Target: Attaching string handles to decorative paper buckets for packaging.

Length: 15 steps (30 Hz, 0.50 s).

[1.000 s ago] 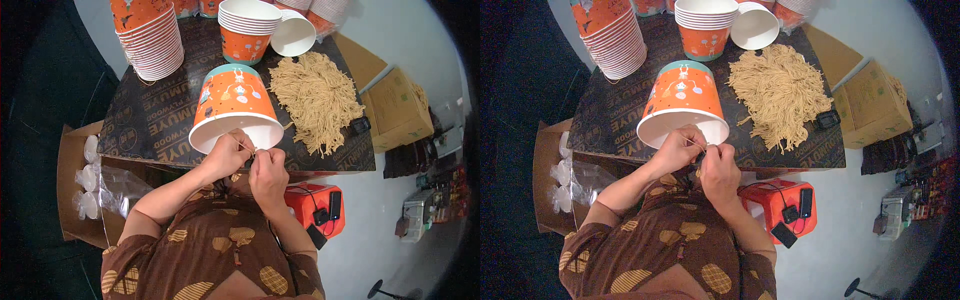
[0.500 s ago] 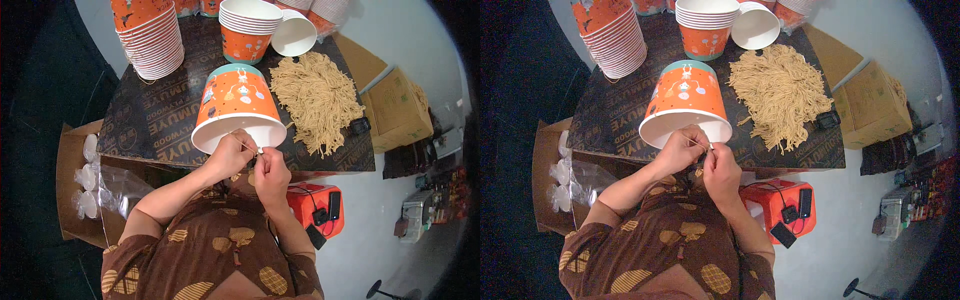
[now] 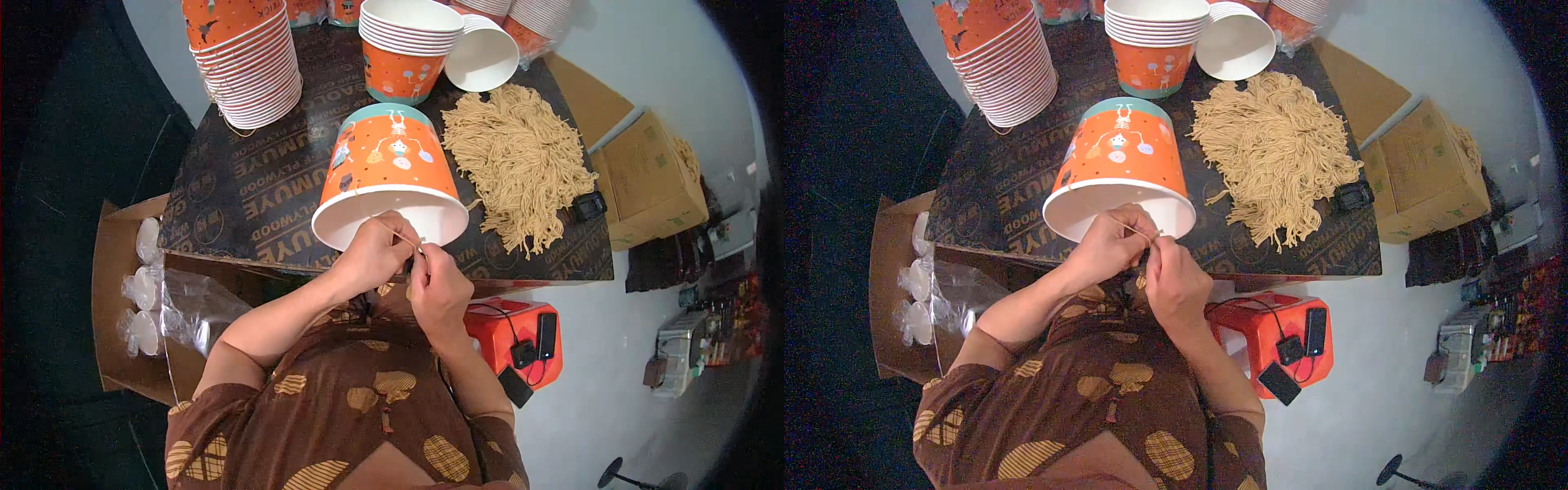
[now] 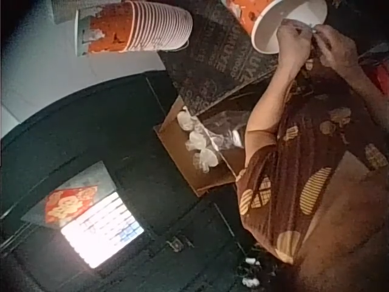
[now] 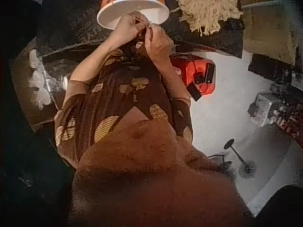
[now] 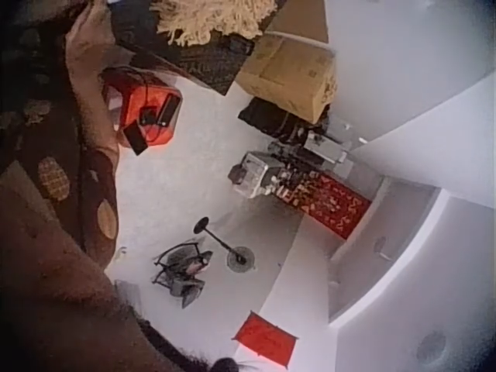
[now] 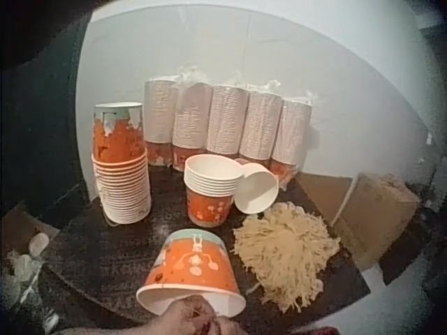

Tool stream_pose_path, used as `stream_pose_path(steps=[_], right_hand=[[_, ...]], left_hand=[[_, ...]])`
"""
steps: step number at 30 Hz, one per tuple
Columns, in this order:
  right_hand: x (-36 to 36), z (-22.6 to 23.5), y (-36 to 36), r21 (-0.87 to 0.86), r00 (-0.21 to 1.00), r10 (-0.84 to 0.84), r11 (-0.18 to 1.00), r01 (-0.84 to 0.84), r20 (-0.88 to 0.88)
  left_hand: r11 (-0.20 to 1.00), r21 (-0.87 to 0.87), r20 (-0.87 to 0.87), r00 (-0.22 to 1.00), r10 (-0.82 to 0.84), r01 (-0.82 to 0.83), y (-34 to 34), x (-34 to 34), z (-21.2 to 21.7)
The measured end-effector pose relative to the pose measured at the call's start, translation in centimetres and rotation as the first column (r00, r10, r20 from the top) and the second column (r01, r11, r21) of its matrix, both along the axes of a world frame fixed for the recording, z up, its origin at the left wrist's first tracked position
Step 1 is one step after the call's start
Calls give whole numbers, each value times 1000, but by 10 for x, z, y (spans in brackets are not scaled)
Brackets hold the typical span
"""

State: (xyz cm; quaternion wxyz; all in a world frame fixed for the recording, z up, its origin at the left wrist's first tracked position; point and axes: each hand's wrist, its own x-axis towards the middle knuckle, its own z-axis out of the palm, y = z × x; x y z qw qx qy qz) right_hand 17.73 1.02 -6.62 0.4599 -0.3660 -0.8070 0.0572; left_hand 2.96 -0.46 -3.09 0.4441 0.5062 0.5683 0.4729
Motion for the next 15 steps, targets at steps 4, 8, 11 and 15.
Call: stream_pose_path(steps=[4, 8, 11, 15], right_hand=[[-1, 4, -1, 18, 999, -9, 1000, 8, 36], [-1, 2, -1, -2, 998, -21, 1000, 21, 60], [-2, 4, -2, 1, 998, -19, 1000, 19, 58], [-3, 4, 1, 9, 998, -19, 1000, 19, 54]], left_hand=[[1000, -3, 45, 999, -11, 11, 0, -1, -2], [999, 35, 69, 997, -36, 34, -1, -4, -5], [998, 15, 74, 996, -56, 55, -3, -6, -2], [995, -32, 65, 994, -87, 89, -3, -8, -1]])
